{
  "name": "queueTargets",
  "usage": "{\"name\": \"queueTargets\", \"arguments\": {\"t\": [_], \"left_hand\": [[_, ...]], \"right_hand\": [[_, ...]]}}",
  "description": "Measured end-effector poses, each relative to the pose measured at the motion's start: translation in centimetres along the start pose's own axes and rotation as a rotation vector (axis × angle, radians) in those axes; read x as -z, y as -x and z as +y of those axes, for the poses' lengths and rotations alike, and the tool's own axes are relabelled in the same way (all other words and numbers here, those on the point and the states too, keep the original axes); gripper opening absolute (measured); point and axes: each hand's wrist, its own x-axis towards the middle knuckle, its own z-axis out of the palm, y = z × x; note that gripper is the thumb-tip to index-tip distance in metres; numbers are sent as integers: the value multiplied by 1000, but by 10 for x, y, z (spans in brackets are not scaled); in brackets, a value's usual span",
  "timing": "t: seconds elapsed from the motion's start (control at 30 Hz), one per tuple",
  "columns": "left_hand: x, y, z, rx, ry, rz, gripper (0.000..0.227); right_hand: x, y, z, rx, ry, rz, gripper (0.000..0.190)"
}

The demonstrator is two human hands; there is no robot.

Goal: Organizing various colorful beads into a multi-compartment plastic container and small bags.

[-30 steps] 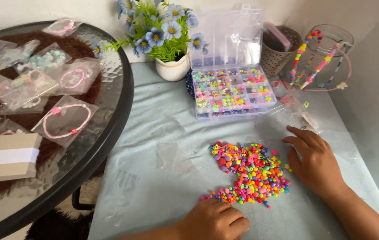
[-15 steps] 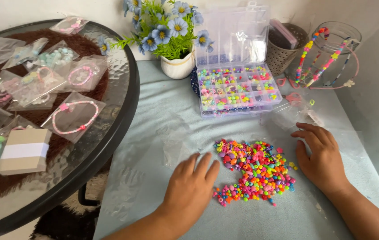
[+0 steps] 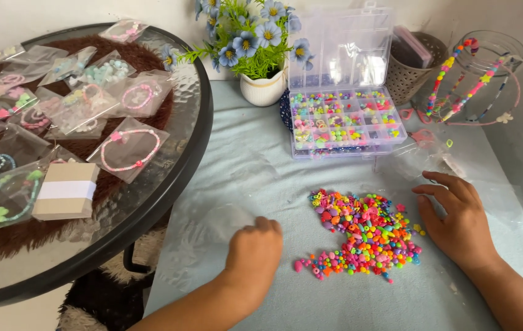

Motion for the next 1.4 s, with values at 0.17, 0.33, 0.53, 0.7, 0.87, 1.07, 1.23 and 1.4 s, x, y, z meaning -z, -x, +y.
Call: {"name": "queueTargets", "arguments": {"t": [0.17, 0.33, 0.53, 0.7, 0.87, 1.07, 1.23, 1.4], "left_hand": [[-15, -10, -48, 128, -61, -56, 41], [89, -7, -132, 286, 308, -558, 32], [68, 42, -152, 199, 366, -937, 58], [43, 73, -139, 187, 459, -757, 25], [89, 43, -114, 358, 1227, -227, 10], [107, -34, -36, 563, 2392, -243, 18], [116, -54, 13, 246, 2352, -134, 32], [109, -55, 9, 132, 2370, -105, 47]], "right_hand": [[1, 1, -1, -22, -4, -7, 17], [6, -1, -7, -39, -7, -7, 18], [6, -3, -8, -8, -11, 47, 18], [6, -2, -11, 4, -11, 55, 17], [22, -12, -39, 138, -40, 115, 19], [42, -20, -129, -266, -732, -302, 45], [31, -26, -152, -717, -1212, -407, 41], [16, -18, -127, -744, -1251, -237, 13]]}}
